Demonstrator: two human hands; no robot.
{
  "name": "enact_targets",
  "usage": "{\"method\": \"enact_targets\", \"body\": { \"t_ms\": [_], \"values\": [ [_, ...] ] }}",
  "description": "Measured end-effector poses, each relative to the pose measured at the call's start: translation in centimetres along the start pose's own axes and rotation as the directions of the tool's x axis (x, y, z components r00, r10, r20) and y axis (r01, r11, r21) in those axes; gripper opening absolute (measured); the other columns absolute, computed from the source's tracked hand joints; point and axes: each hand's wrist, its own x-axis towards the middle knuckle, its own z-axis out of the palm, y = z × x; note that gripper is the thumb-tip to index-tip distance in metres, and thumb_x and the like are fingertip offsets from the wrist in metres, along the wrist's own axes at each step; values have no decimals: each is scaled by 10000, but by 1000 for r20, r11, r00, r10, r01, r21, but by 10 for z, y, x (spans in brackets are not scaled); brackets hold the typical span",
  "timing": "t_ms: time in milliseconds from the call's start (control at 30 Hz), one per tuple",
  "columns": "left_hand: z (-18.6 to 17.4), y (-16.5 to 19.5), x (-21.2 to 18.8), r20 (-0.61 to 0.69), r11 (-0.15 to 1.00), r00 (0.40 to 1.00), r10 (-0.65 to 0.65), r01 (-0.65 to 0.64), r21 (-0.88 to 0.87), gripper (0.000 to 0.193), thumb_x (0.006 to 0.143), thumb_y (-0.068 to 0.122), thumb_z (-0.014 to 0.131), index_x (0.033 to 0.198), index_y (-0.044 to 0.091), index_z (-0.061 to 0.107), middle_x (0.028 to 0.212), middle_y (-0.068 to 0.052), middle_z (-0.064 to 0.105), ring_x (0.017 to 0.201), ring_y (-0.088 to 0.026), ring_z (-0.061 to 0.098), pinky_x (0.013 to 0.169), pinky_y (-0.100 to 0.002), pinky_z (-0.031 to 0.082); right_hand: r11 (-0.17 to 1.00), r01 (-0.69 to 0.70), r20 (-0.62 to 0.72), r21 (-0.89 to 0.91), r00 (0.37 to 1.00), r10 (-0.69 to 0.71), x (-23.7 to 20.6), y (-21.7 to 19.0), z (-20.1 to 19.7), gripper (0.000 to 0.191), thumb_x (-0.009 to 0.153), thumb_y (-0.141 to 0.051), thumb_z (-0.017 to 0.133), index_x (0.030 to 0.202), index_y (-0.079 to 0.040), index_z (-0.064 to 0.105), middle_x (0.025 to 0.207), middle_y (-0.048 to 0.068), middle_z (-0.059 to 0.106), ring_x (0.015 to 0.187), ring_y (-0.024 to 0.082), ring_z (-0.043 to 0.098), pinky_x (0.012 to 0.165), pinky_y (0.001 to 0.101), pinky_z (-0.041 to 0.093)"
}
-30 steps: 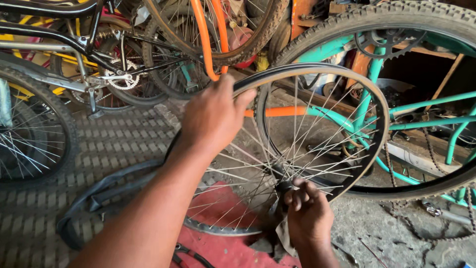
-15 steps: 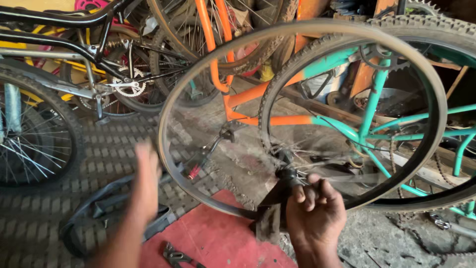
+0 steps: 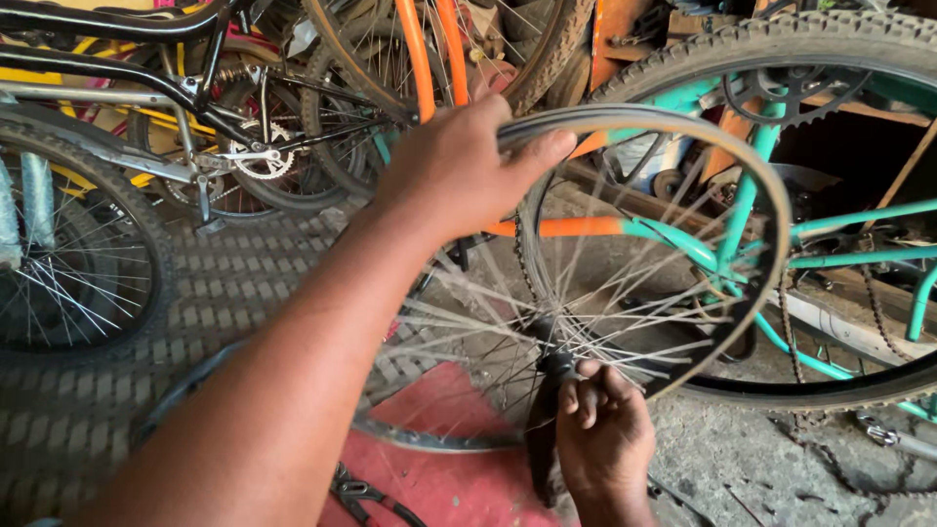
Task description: The person holds a bicycle wheel and wipes the rim and spokes with a dark cloth. They rotate the wheel to clean different sections, focusing on the metal parts of the wheel.
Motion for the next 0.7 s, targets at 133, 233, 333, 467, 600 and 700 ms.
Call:
{"method": "enact_targets", "body": {
  "t_ms": [133, 233, 333, 467, 600, 700],
  "values": [
    [17, 9, -11, 33, 991, 998, 53, -56, 120, 530, 1004, 588, 437, 1128, 107, 621, 860, -131, 720, 787, -360, 732, 685, -533, 549, 997, -54, -84, -56, 995, 49, -2, 4, -18, 186, 910, -157, 582, 861, 15, 632, 887, 127, 706, 530, 150, 448, 667, 329, 436],
    [26, 6, -13, -29, 979, 996, 89, -82, 187, 526, 1035, 577, 425, 1149, 98, 610, 863, -140, 731, 800, -351, 736, 748, -539, 541, 996, -62, -103, -60, 993, 56, -3, 2, -30, 216, 935, -166, 597, 914, 39, 663, 749, 69, 612, 543, 149, 452, 651, 333, 431],
    [28, 2, -11, -35, 990, 999, 29, -24, 135, 509, 1013, 561, 438, 1157, 101, 600, 880, -145, 719, 800, -354, 725, 695, -543, 541, 990, -15, -178, -142, 984, -10, -14, 0, -37, 171, 968, -180, 616, 904, -22, 612, 713, 29, 536, 629, 169, 521, 701, 374, 469],
    [27, 5, -11, -45, 978, 999, -6, 16, 207, 478, 1040, 550, 434, 1111, 115, 621, 888, -138, 733, 839, -362, 727, 756, -550, 531, 501, -133, -275, -855, 936, -221, -40, 6, -37, 241, 870, -288, 649, 983, -78, 619, 778, 4, 570, 704, 143, 601, 694, 377, 534],
    [27, 13, -15, -53, 981, 998, -38, 48, 190, 468, 1026, 537, 456, 1145, 110, 607, 892, -142, 736, 832, -346, 739, 760, -537, 537, 764, -454, -647, -459, 760, 63, -37, 16, -29, 331, 953, -416, 679, 989, -91, 628, 794, 17, 575, 731, 180, 565, 752, 401, 469],
    [25, 16, -16, -88, 982, 996, -21, 38, 187, 450, 1014, 523, 494, 1139, 108, 614, 923, -153, 740, 854, -360, 733, 766, -537, 538, 741, -415, -564, -528, 824, 60, -23, 18, -30, 319, 949, -355, 707, 954, -50, 612, 823, 42, 616, 762, 184, 594, 787, 414, 507]
  ]
}}
